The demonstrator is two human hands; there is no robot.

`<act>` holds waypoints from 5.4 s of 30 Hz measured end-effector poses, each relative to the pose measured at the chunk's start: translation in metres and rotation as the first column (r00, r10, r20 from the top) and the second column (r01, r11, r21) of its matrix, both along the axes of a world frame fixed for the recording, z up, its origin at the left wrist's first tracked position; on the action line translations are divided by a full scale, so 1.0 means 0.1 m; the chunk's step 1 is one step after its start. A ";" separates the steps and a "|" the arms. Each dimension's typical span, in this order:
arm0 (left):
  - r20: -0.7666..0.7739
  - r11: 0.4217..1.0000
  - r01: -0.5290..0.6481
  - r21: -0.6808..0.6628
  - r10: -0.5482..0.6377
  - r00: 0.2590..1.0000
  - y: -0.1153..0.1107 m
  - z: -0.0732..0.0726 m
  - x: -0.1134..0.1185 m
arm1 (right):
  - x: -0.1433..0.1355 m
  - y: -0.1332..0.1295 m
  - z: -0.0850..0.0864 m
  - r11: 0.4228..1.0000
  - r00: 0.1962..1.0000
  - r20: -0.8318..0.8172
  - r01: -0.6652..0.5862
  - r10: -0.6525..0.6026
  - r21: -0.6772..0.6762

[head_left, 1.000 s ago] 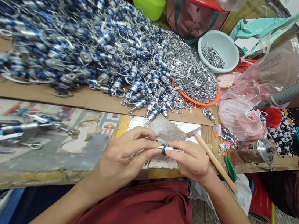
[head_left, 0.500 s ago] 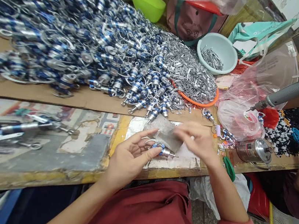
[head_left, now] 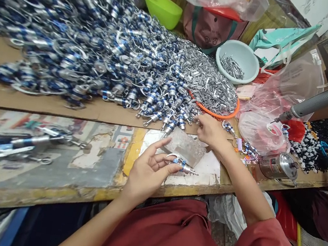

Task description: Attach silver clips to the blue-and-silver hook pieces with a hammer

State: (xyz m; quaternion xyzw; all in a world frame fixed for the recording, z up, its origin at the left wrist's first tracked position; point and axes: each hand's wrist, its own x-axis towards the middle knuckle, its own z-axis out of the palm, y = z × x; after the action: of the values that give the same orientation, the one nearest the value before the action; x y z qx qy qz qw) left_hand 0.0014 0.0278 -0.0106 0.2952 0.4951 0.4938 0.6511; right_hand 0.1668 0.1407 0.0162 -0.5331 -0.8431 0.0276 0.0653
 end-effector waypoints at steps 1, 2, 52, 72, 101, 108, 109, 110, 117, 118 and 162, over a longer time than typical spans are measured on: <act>0.006 1.000 0.008 0.006 -0.008 1.000 0.00 0.00 0.00 | 0.04 -0.05 0.02 0.999 0.992 -0.123 -0.008 0.012 0.031; 0.012 1.000 0.016 0.012 -0.016 1.000 0.00 0.00 0.00 | 0.08 -0.12 0.04 0.998 0.968 -0.247 -0.023 0.036 0.055; -0.011 1.000 -0.006 -0.012 0.006 1.000 0.00 0.02 -0.02 | 0.24 -1.00 0.06 0.937 0.794 -0.506 -0.335 0.337 0.098; 0.042 1.000 -0.009 -0.026 0.010 0.999 0.00 0.03 -0.01 | -0.26 -0.88 0.25 0.924 0.906 -0.396 -0.017 -0.147 -0.381; 0.010 0.999 -0.023 -0.044 0.024 1.000 0.02 0.01 -0.01 | 0.95 -1.19 -0.16 0.923 0.931 -0.072 0.340 -0.357 -0.184; 0.016 0.998 -0.034 -0.046 0.035 0.999 0.03 0.03 -0.01 | 0.49 -1.34 0.26 0.997 0.958 -0.276 -0.066 0.075 0.041; 0.019 0.998 -0.034 -0.044 0.035 0.999 0.03 0.03 -0.01 | 0.45 -1.35 0.32 0.991 0.956 -0.261 -0.123 0.135 0.062; 0.023 0.999 -0.032 -0.040 0.033 0.999 0.02 0.04 -0.01 | 0.41 -1.37 0.36 0.984 0.954 -0.246 -0.154 0.171 0.088; 0.019 0.999 -0.017 -0.038 0.018 1.000 0.02 0.07 0.00 | 0.29 -1.38 0.32 0.982 0.987 -0.002 -0.161 0.162 0.102; 0.019 0.999 -0.017 -0.038 0.017 1.000 0.03 0.07 0.00 | 0.29 -1.40 0.29 0.982 0.988 -0.017 -0.149 0.152 0.115; -0.538 0.787 0.160 0.596 0.243 0.807 0.00 -0.01 -0.08 | 0.13 0.06 -0.15 0.979 0.981 0.014 0.193 -0.193 -0.058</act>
State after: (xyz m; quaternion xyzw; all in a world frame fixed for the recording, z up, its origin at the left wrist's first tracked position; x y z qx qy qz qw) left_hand -0.0063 0.0278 -0.0118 0.6169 0.4902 0.5258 0.3205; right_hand 0.1801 0.1470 0.0014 -0.6142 -0.7865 0.0437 0.0482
